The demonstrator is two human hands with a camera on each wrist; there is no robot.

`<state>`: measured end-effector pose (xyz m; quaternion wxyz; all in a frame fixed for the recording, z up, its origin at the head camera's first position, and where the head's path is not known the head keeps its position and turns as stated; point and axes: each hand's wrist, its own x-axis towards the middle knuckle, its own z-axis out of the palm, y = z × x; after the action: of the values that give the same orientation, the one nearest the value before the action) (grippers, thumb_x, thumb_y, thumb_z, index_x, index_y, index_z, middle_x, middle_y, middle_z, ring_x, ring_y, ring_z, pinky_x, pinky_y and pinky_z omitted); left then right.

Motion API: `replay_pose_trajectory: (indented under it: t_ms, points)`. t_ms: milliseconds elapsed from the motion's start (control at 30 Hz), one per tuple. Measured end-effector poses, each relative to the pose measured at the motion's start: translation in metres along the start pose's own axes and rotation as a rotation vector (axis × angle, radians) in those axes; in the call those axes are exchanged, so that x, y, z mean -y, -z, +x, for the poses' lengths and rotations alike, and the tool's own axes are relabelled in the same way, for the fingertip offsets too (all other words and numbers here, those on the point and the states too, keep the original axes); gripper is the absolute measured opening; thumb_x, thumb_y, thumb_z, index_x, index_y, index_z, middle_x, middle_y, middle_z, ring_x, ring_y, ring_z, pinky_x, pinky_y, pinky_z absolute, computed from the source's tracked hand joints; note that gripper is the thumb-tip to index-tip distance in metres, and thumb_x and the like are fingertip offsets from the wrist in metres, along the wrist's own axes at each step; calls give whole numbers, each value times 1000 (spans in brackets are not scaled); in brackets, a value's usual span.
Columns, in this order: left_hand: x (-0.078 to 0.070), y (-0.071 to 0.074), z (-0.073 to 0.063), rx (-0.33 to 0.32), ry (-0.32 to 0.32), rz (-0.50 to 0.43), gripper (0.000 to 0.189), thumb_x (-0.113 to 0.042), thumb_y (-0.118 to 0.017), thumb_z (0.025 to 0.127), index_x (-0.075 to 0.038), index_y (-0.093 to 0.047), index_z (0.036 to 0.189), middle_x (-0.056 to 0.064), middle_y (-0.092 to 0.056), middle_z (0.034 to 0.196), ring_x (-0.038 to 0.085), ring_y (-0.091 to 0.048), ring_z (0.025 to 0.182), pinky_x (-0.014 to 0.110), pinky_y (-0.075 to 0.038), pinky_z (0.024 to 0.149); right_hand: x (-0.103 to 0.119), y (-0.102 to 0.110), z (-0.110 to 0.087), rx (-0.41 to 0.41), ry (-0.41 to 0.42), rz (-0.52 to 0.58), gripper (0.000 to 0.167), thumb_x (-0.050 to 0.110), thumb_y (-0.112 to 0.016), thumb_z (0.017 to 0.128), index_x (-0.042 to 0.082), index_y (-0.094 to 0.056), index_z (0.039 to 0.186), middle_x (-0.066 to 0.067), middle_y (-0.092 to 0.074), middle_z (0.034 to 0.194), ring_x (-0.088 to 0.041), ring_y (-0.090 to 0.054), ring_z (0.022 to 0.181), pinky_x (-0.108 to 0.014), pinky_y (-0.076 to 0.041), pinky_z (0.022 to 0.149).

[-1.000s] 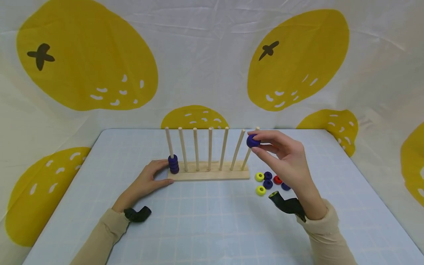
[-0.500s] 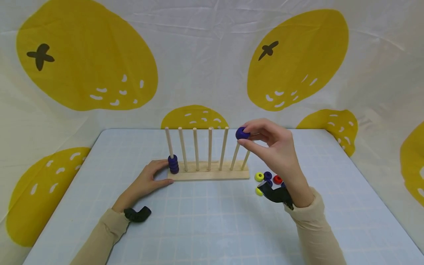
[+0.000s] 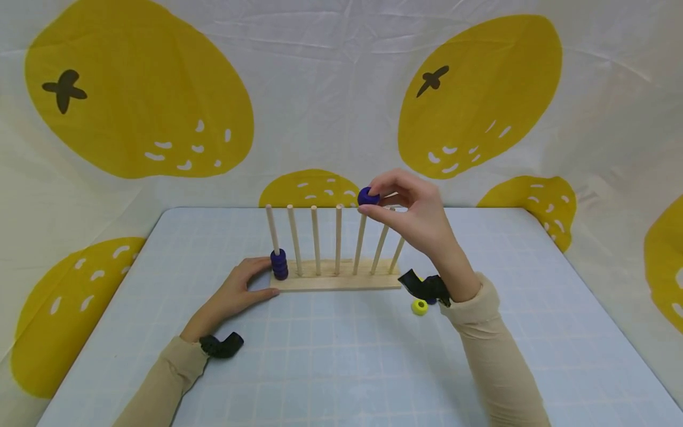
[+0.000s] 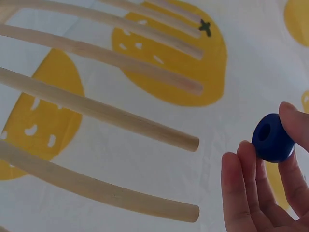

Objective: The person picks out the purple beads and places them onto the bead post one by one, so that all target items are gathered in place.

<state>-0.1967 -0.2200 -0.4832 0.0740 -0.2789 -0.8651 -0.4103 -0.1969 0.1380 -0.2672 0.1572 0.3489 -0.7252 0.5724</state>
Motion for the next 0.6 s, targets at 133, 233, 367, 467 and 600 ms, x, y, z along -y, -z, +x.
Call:
replay_pose_trajectory:
  t_ms: [133,233,367,467,600]
  points:
    - [-1,0,1,1,4,2,63,-15,-86,78,-3,-59,134,12,-58,136,32,-49,127,50,-36,106,0,-4,9,29,-7,-12,23,-8,-79,78,-3,-66,95,-9,-67,96,-23,-64,82,-31,-58,79]
    - [-1,0,1,1,4,-2,63,-15,-86,78,-2,-59,134,12,-59,136,32,-49,126,49,-36,106,0,-9,15,49,-16,-10,23,-7,-80,78,-3,-65,96,-10,-67,97,-22,-63,84,-32,-57,80]
    - [-1,0,1,-4,-9,-4,62,-14,-86,78,-2,-60,133,12,-59,135,32,-50,125,43,-36,107,0,-14,23,88,-8,14,22,-6,-79,80,-4,-66,97,-11,-67,98,-22,-63,86,-34,-57,82]
    - [-1,0,0,-9,-15,-2,62,-14,-86,77,-2,-60,133,12,-60,134,32,-50,125,37,-36,107,0,-18,29,120,0,27,20,-5,-78,81,-2,-67,98,-10,-67,101,-22,-64,90,-36,-56,85]
    - [-1,0,0,-11,-24,-1,62,-13,-86,77,-1,-60,132,13,-60,134,32,-50,125,33,-35,108,1,-22,36,151,11,51,18,-5,-76,83,-3,-67,99,-11,-68,105,-22,-65,93,-37,-56,88]
